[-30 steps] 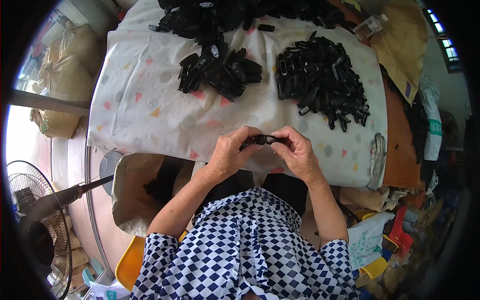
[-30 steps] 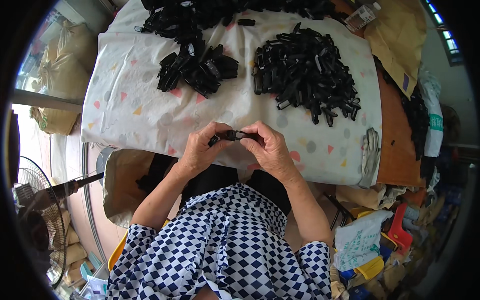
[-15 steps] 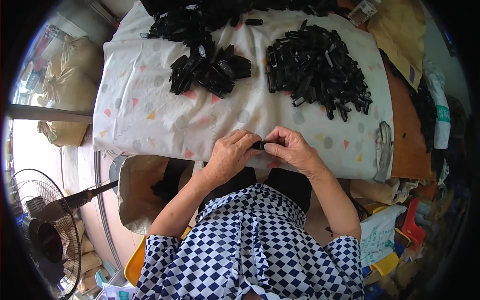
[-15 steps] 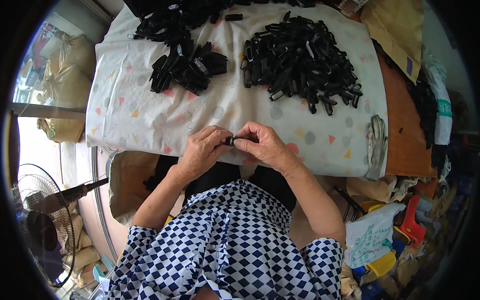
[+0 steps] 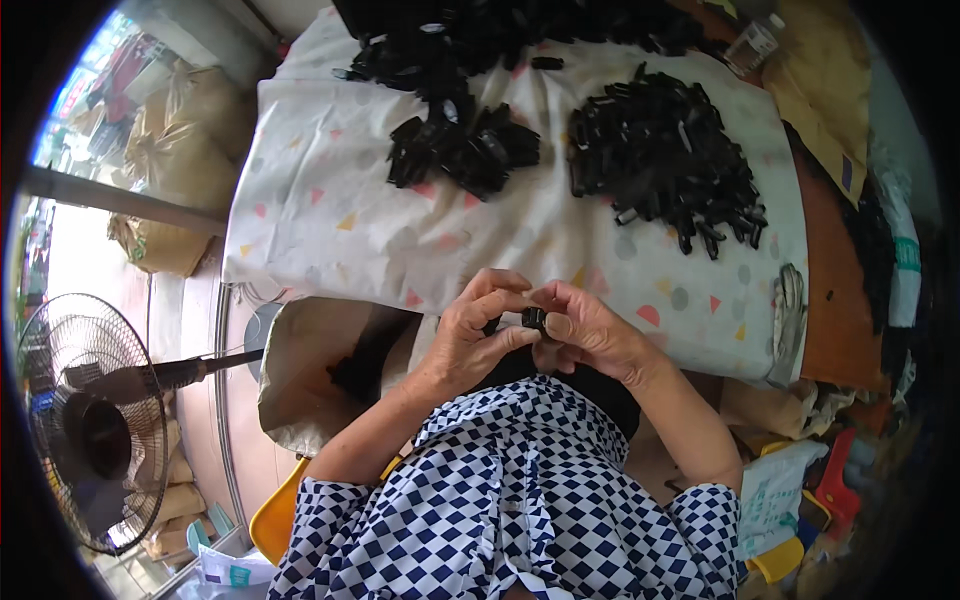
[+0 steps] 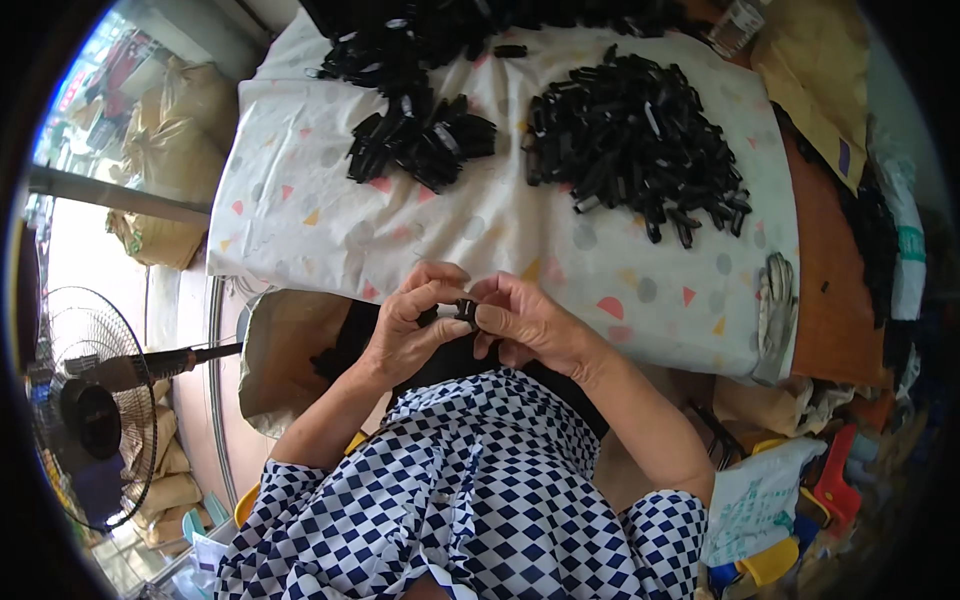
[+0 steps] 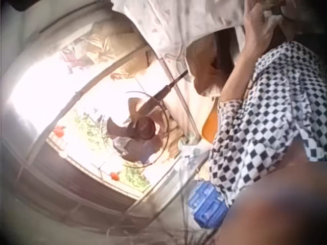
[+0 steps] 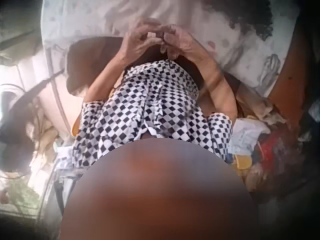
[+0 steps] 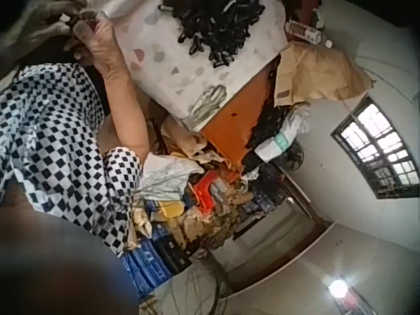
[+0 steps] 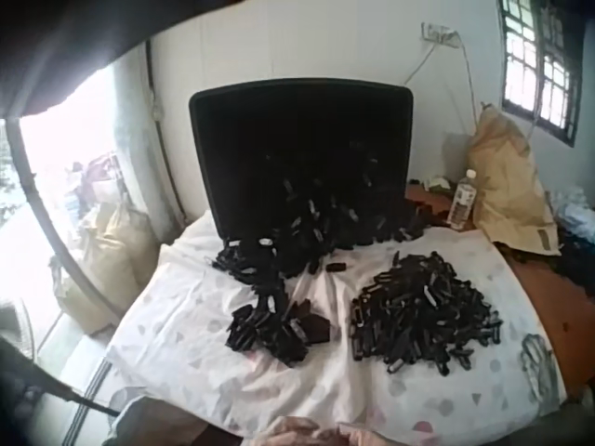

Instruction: Assembling and sorting small black plastic buckles on a workspace table.

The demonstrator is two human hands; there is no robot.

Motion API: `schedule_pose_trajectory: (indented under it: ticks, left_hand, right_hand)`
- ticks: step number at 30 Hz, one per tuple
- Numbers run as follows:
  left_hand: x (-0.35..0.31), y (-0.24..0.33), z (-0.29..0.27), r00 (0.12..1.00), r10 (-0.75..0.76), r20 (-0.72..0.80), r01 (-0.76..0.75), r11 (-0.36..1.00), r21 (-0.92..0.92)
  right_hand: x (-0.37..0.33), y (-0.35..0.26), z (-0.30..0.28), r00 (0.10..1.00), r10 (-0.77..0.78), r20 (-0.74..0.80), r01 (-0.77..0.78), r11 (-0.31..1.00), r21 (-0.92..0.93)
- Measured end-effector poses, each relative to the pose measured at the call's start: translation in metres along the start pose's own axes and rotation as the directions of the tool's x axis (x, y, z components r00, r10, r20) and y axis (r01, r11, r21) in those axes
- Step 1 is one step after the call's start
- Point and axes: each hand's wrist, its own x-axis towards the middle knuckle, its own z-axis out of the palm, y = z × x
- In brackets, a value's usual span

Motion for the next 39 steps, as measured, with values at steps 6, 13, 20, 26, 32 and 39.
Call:
schedule_pose_trajectory:
  ticks: [6,13,20,26,32,39]
  left_hand:
    - [-0.042,-0.019,-0.019,0.985,-0.148,-0.085,0.092,0.879,-0.467]
    - [-0.078,-0.028,-0.036,0.924,-0.218,-0.314,0.048,0.881,-0.471]
    - [-0.101,-0.036,-0.061,0.856,-0.261,-0.445,0.136,0.946,-0.293]
    - [-0.135,-0.029,-0.114,0.856,0.057,-0.513,0.422,0.494,0.76]
    - [-0.007,-0.042,-0.117,0.887,0.075,-0.456,0.274,0.71,0.649]
    - [0.08,-0.079,-0.133,0.87,-0.003,-0.492,0.405,0.573,0.712]
  right_hand:
    - [0.022,0.02,0.032,0.933,0.021,0.358,-0.009,0.999,-0.033]
    - [0.075,0.059,0.075,0.972,-0.041,0.23,0.046,0.999,-0.017]
    - [0.061,0.042,0.064,0.978,-0.1,0.18,0.19,0.775,-0.602]
    - [0.005,-0.032,-0.025,0.699,-0.711,-0.077,-0.1,0.009,-0.995]
    - [-0.006,-0.062,-0.079,0.714,-0.7,0.022,-0.309,-0.344,-0.886]
    - [0.012,-0.077,-0.071,0.778,-0.623,0.086,-0.254,-0.435,-0.864]
